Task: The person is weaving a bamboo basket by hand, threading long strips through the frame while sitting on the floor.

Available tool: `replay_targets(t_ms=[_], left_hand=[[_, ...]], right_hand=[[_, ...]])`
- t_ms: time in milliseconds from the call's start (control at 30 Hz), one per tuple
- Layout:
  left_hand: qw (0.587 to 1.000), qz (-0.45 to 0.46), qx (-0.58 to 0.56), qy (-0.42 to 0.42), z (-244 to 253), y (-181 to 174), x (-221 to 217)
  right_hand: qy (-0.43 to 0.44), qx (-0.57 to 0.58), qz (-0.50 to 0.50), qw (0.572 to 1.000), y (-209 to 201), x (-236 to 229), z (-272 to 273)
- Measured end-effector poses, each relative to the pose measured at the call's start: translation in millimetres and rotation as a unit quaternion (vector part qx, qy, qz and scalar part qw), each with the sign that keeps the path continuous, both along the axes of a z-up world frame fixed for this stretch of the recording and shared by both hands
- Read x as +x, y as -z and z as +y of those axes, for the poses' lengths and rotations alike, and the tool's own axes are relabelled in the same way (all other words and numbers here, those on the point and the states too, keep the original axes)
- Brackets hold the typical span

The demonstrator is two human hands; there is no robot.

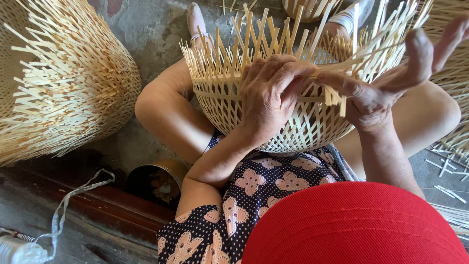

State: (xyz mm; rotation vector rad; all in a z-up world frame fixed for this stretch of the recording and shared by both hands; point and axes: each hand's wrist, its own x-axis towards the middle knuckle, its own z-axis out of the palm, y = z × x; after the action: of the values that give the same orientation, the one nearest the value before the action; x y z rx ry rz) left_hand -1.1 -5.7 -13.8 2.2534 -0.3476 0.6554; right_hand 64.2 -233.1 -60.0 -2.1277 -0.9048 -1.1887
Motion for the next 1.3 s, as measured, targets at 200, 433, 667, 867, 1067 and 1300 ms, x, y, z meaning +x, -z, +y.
replay_targets(t_ms=[200, 433, 667, 867, 1067, 1300], left_hand=[[1.0, -0.005, 0.013, -0.005, -1, 3, 0], [1.0, -0.003, 0.025, -0.006, -1, -1, 2], [0.999, 0.025, 0.021, 0.016, 3, -8, -1], [0.999, 0.026, 0.04, 0.009, 3, -12, -2], [0.999, 0.025, 0.009, 0.031, 4, -12, 5], [0.999, -0.01, -0.017, -0.031, -10, 1, 13]], right_hand=[[0.041, -0.042, -0.018, 0.998, 9, -5, -5], [0.068, -0.001, 0.076, 0.995, -21, -4, -3], [-0.213, 0.329, 0.452, 0.801, -36, -11, -7], [-0.085, 0.124, 0.43, 0.89, -69, -14, -2], [-0.065, 0.068, 0.381, 0.92, -66, -18, 0], [-0.148, 0.235, 0.523, 0.806, -38, -16, -12]])
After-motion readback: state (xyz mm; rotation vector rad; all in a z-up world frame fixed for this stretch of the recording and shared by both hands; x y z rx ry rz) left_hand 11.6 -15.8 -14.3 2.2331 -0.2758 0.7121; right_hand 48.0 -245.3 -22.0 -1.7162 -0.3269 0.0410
